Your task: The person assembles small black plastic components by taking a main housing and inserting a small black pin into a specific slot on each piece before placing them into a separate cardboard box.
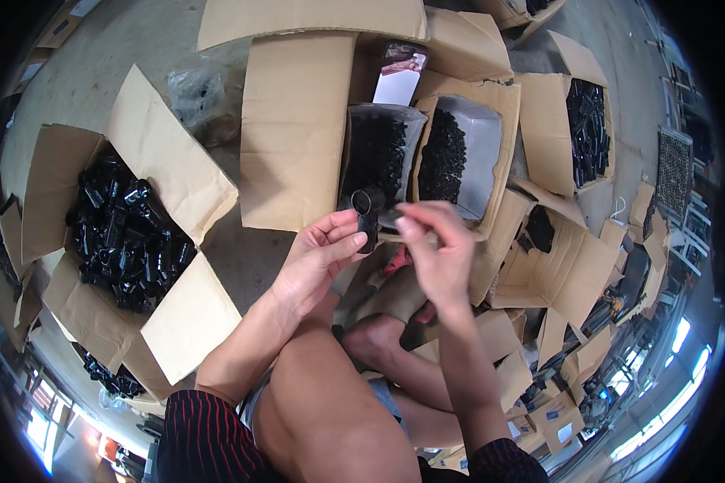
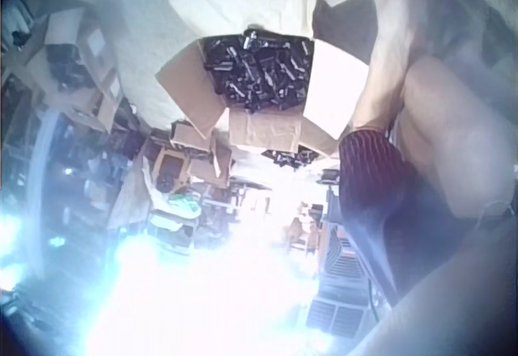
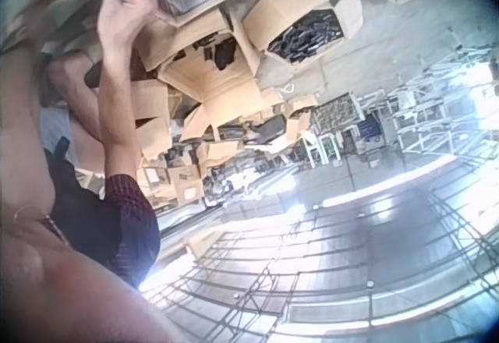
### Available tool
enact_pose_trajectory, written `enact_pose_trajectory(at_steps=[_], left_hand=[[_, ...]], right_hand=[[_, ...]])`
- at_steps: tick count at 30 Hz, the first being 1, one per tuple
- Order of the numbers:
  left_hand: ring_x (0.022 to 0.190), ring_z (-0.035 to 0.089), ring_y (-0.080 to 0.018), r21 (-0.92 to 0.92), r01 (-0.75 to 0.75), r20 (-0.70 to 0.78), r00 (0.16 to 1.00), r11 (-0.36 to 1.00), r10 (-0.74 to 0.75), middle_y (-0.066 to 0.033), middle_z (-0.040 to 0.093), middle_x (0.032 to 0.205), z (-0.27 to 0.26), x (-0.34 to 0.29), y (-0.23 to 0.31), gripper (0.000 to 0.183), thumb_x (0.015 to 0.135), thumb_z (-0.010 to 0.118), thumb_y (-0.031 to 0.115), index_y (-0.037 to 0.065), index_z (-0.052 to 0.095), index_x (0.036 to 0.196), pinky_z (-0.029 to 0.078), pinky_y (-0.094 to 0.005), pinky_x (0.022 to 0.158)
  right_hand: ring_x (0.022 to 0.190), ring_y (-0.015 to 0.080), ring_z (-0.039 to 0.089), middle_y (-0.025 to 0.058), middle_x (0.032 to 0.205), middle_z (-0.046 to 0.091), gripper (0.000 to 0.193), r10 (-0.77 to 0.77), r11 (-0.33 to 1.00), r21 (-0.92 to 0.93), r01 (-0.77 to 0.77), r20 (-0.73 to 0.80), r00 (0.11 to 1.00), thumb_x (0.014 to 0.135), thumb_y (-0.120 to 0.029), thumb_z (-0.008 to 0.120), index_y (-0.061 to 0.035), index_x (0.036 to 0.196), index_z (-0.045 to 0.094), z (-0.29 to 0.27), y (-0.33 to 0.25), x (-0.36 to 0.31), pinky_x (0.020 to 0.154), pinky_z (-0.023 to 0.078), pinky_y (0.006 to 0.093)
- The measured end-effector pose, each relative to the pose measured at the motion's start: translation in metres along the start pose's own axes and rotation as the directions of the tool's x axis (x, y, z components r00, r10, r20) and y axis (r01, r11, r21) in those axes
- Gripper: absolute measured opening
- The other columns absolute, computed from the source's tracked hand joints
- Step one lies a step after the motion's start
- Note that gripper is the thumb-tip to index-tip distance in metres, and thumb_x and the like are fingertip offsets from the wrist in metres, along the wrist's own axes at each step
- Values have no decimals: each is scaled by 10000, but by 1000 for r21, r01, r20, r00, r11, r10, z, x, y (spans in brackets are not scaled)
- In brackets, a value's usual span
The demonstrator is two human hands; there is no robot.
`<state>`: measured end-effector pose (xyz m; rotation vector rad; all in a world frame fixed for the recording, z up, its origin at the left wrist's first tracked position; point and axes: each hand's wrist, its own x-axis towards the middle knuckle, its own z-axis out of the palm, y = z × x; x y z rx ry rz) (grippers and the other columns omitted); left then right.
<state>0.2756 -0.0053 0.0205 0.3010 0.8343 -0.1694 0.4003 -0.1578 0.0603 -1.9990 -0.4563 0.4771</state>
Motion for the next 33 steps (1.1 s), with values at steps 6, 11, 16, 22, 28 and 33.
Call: enact_pose_trajectory(at_steps=[6,11,16,22,28,33], left_hand=[[1030,710,-167,-20,-26,20,999,999,27,-74,733,1120,0,2,-4,293,940,681,-20,62,652,1220,592,-358,942],[1028,710,-167,-15,-36,6,999,999,36,-73,732,1111,1,-1,-3,284,935,687,-21,58,653,1206,592,-358,944],[1008,690,-110,49,-86,-16,996,995,87,-52,727,1109,7,-1,-6,295,915,725,-12,48,648,1193,566,-275,911],[1005,674,-108,169,-195,-25,979,966,202,-70,724,1101,9,1,-10,325,881,737,-71,-4,644,1185,554,-259,934],[1003,663,-107,228,-235,-21,969,945,246,-73,722,1095,10,-1,-10,360,868,747,-78,-22,648,1209,548,-256,935],[996,657,-97,336,-286,5,953,898,302,-73,722,1087,10,-1,-8,393,848,765,-78,-24,664,1223,546,-253,933]], right_hand=[[785,157,676,98,969,737,167,87,994,-52,-92,-87,992,881,-68,778,-21,1040,760,30,-4,-24,653,510,273],[795,207,692,109,951,745,168,217,976,12,-217,-107,970,882,-73,775,-32,1044,757,33,-2,-29,666,526,310],[797,235,688,112,929,739,164,93,985,-133,-106,-99,991,888,-76,764,-32,1045,745,30,-5,-26,703,533,344],[795,238,689,108,902,730,154,70,962,-259,-83,-61,996,904,-89,745,-34,1048,732,22,-15,-25,694,538,351],[744,219,675,102,886,723,143,123,961,-242,-132,-51,991,908,-99,745,-35,1035,733,20,-23,-26,615,529,327],[743,238,656,110,885,691,139,80,965,-248,-85,-31,996,935,-109,715,-14,1034,692,20,-19,-24,617,517,345]])
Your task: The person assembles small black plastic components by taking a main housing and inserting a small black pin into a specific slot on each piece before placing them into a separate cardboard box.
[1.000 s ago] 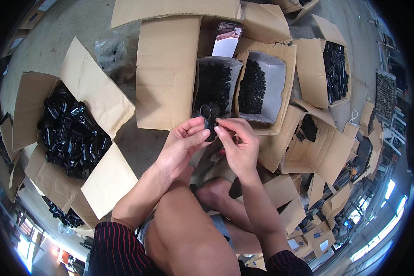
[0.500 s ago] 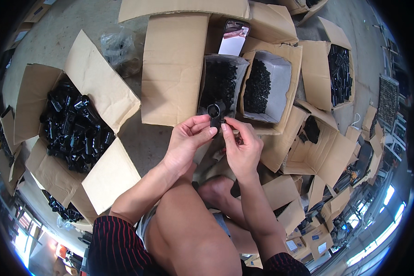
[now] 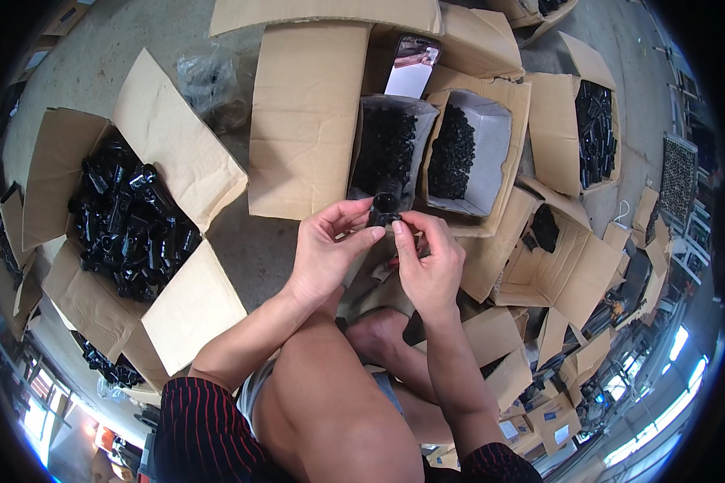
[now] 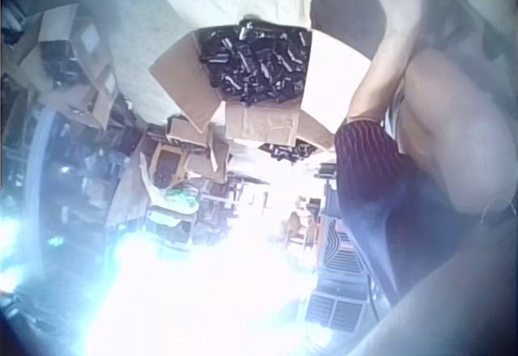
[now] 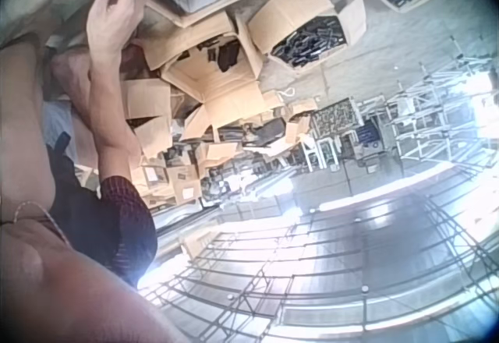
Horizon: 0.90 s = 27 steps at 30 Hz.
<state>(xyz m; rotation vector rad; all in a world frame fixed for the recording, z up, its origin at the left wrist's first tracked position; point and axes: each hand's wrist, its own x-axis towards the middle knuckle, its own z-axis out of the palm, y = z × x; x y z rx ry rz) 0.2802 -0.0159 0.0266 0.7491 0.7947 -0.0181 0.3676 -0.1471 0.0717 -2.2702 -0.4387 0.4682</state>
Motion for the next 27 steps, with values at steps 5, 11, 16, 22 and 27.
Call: enact_pose_trajectory(at_steps=[5,11,16,22,27], left_hand=[[992,667,-95,26,-52,18,999,998,52,-69,722,1083,5,-4,5,395,841,767,-87,-17,675,1219,553,-255,925],[996,669,-90,29,-70,52,996,997,69,-78,721,1112,6,-4,1,403,841,768,-87,-14,676,1227,557,-249,921],[989,665,-86,27,-78,27,997,997,78,-72,723,1110,6,-2,-1,402,840,769,-87,-16,681,1226,555,-242,914],[990,653,-77,72,-104,39,994,992,101,-49,720,1089,3,-3,-3,391,847,765,-83,-15,686,1224,547,-236,911],[995,651,-79,103,-57,20,998,993,55,-42,714,1075,3,-5,-3,387,848,768,-75,-16,687,1221,543,-239,928]], right_hand=[[709,262,609,124,836,634,147,-5,1000,9,5,46,999,999,-148,627,-3,990,614,4,5,0,617,481,387],[682,224,575,111,820,603,229,120,984,121,-132,101,988,1053,-207,541,-1,957,565,12,22,-5,628,462,375],[693,164,560,81,813,590,210,205,958,199,-209,40,978,1054,-214,532,-6,1053,566,11,3,-13,627,452,340],[690,272,568,124,800,573,177,40,999,14,-40,33,999,1040,-175,528,-4,1020,565,15,17,-9,646,469,414],[620,189,550,86,740,587,188,202,915,312,-255,193,960,1051,-182,519,-16,977,567,7,19,-9,593,448,366]])
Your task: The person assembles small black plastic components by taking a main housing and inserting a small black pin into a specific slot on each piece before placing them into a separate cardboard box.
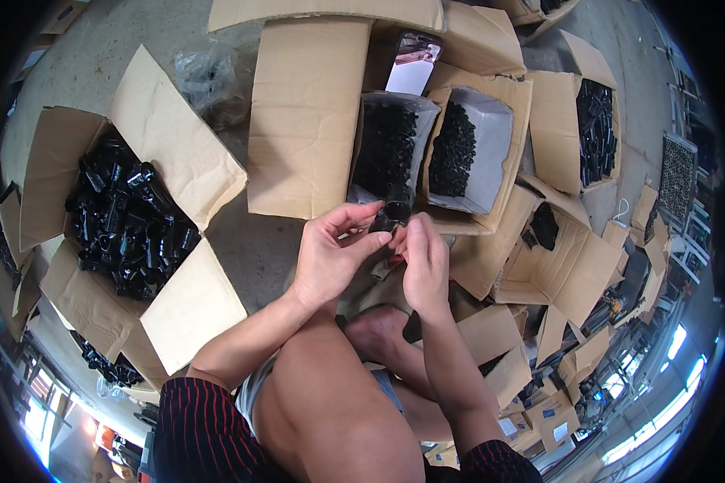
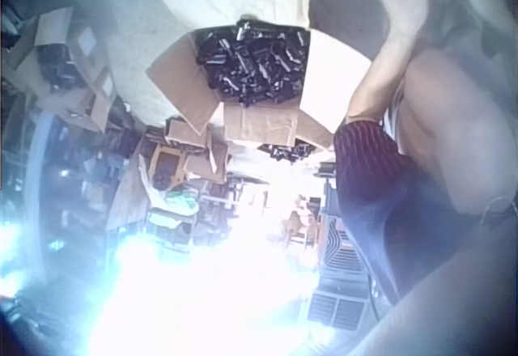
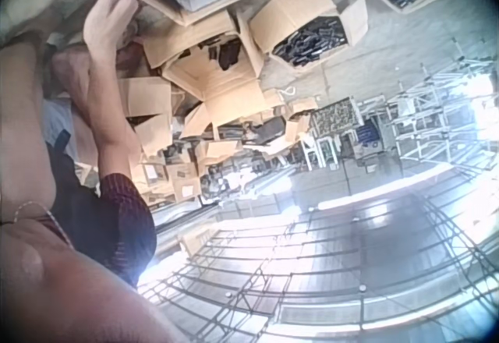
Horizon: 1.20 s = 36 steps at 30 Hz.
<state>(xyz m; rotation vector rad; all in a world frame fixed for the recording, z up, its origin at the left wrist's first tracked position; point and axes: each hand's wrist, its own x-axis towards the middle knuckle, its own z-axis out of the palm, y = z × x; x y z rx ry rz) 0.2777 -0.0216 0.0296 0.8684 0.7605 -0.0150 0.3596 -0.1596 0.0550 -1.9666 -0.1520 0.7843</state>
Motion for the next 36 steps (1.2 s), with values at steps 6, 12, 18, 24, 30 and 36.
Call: enact_pose_trajectory(at_steps=[6,12,18,24,30,36], left_hand=[[998,622,-77,5,-20,-40,999,1000,20,-33,703,1097,5,-2,-4,408,826,776,-92,-15,691,1218,532,-232,930],[1017,610,-74,48,-26,11,1000,998,25,-19,678,1102,4,-1,-4,429,840,762,-97,-17,672,1252,541,-231,934],[1034,622,-98,60,-29,26,999,998,28,-47,687,1129,3,-4,-5,424,835,760,-108,-29,668,1240,562,-258,941],[1050,629,-120,93,-48,22,999,994,46,-76,688,1183,4,-5,-5,403,838,749,-118,-38,668,1225,569,-271,950],[1080,633,-134,135,-57,43,998,989,51,-91,683,1226,6,-5,-2,375,847,740,-118,-46,665,1207,567,-278,958],[1100,653,-164,224,-40,-1,999,974,41,-94,701,1158,2,-10,-1,358,863,722,-90,-34,648,1208,514,-310,991]], right_hand=[[633,119,514,39,699,563,325,-52,991,-128,48,-30,998,1075,-246,499,-8,862,559,4,4,-1,593,423,329],[629,157,531,72,785,588,218,16,999,40,-12,-97,995,1033,-194,574,0,934,567,5,-11,-6,594,431,343],[716,298,611,172,821,591,120,56,994,-91,-56,-3,998,993,-105,577,14,981,566,-3,-8,-5,623,464,412],[719,353,609,194,856,606,141,-89,974,-208,85,-9,996,1012,-129,551,7,980,566,-4,0,-6,649,459,449],[726,369,601,207,803,589,238,-79,991,-111,74,-40,996,1046,-192,497,21,960,557,-7,-11,-9,661,458,453],[604,270,597,119,616,589,543,55,998,21,-53,-106,993,1106,-331,398,-4,717,588,-28,12,-11,614,459,403]])
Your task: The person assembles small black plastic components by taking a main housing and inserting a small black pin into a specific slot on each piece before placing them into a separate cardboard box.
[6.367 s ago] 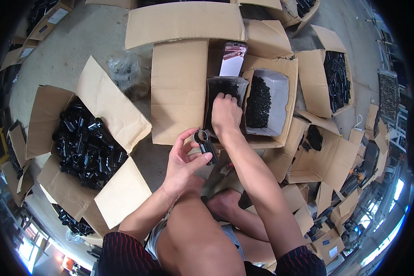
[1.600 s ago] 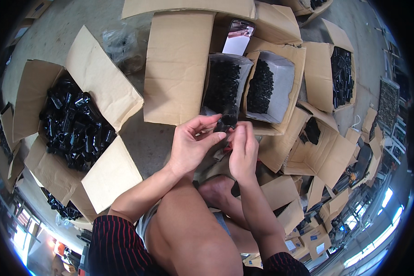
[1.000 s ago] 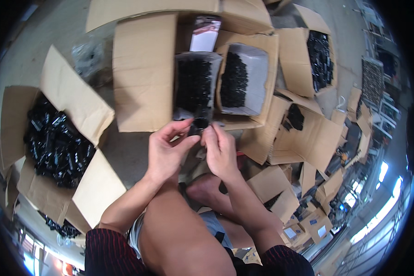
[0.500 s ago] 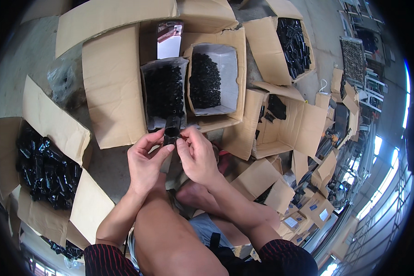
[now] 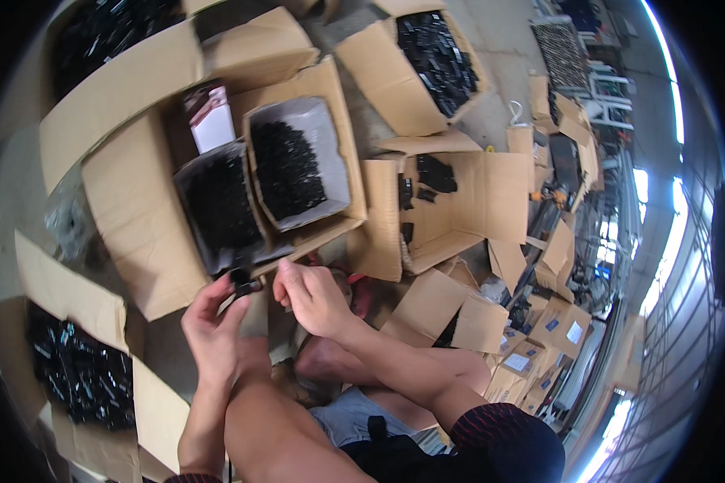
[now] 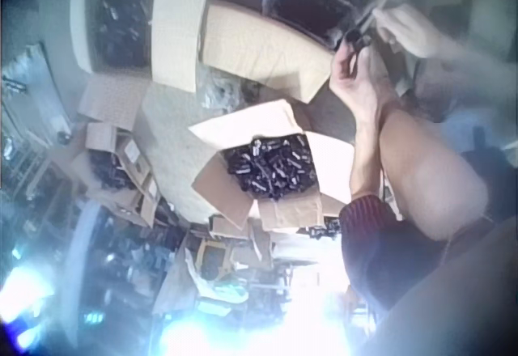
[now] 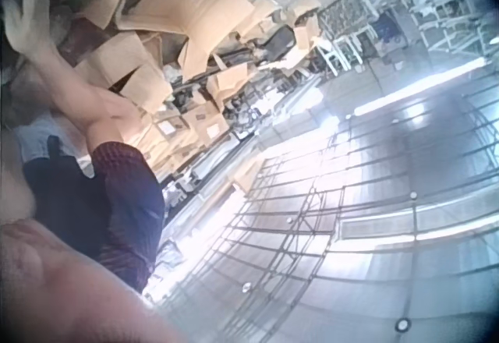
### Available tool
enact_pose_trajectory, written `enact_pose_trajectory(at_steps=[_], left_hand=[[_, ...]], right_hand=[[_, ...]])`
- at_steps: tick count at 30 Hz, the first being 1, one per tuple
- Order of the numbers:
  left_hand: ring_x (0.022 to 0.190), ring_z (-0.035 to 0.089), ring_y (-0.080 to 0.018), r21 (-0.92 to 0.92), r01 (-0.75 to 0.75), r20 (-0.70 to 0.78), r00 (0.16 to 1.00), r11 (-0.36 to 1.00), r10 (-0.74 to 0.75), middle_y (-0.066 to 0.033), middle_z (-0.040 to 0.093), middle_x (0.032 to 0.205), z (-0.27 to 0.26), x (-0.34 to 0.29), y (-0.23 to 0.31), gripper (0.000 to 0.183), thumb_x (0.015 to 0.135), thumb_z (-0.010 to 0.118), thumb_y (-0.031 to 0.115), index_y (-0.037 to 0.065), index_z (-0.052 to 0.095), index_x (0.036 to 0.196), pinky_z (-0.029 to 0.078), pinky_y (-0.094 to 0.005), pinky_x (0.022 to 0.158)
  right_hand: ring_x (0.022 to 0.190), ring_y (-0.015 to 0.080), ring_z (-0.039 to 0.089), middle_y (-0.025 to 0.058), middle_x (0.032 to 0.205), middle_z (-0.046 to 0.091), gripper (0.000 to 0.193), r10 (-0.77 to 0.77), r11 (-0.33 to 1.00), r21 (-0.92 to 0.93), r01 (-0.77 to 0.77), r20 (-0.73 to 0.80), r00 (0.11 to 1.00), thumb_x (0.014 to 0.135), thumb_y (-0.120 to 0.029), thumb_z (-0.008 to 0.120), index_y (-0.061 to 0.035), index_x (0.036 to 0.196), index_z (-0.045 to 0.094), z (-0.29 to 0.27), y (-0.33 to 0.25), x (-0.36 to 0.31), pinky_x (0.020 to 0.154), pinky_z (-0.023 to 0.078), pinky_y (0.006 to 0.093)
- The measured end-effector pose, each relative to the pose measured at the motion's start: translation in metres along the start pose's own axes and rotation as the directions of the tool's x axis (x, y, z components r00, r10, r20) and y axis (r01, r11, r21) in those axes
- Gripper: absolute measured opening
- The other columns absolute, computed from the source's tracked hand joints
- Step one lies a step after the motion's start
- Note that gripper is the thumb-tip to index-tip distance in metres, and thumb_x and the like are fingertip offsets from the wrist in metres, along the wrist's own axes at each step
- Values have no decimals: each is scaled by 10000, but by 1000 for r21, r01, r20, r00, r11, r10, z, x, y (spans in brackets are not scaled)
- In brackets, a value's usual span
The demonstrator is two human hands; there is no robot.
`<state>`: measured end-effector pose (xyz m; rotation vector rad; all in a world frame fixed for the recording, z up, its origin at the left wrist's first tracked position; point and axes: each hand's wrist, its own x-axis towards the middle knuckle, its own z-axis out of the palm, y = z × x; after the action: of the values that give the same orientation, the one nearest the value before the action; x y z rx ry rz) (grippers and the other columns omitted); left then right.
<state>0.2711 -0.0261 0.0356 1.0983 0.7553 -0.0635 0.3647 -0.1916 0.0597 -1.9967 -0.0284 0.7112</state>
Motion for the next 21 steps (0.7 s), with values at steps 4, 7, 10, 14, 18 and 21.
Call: enact_pose_trajectory(at_steps=[4,7,10,14,18,21], left_hand=[[1086,664,-198,-283,-84,-150,988,955,42,-148,664,1244,-31,-18,26,362,942,674,-13,-15,584,1292,546,-331,981],[1189,629,-220,-386,-239,-223,961,891,161,-201,599,1349,-90,-29,57,424,1045,561,154,-53,486,1407,500,-322,1091],[1369,512,-243,-431,-463,-505,835,774,218,-235,513,1461,-159,-26,77,506,1106,414,216,-143,377,1461,419,-329,1190],[1437,434,-300,-212,-510,-808,571,834,144,-243,412,1555,-174,-33,89,483,1104,385,188,-110,371,1485,370,-360,1226],[1380,484,-297,-99,-423,-757,619,901,207,-218,454,1529,-168,-36,60,473,1107,402,251,-10,412,1502,428,-347,1151],[1261,556,-256,-36,-371,-704,668,928,240,-189,544,1413,-110,-24,69,466,1089,480,291,27,454,1473,461,-343,1058]], right_hand=[[638,115,562,32,695,635,538,48,981,-132,-140,-532,845,1114,-372,405,-34,754,619,-75,42,15,615,450,311],[767,285,657,145,826,684,345,25,932,-219,-290,-757,652,1014,-340,586,-7,939,635,-171,121,43,737,507,421],[1069,379,647,224,1118,673,548,-12,825,-411,-387,-699,715,890,-392,739,6,1225,568,-222,194,59,939,497,457],[1260,443,549,300,1308,580,883,91,715,-547,-435,-544,834,779,-402,837,21,1424,408,-228,234,81,1083,434,483],[1228,464,569,327,1297,583,795,237,726,-430,-536,-576,783,796,-303,815,20,1387,395,-230,228,97,1040,469,482],[1202,472,588,339,1285,594,734,284,675,-436,-595,-590,755,833,-296,772,44,1362,394,-222,222,99,1026,480,481]])
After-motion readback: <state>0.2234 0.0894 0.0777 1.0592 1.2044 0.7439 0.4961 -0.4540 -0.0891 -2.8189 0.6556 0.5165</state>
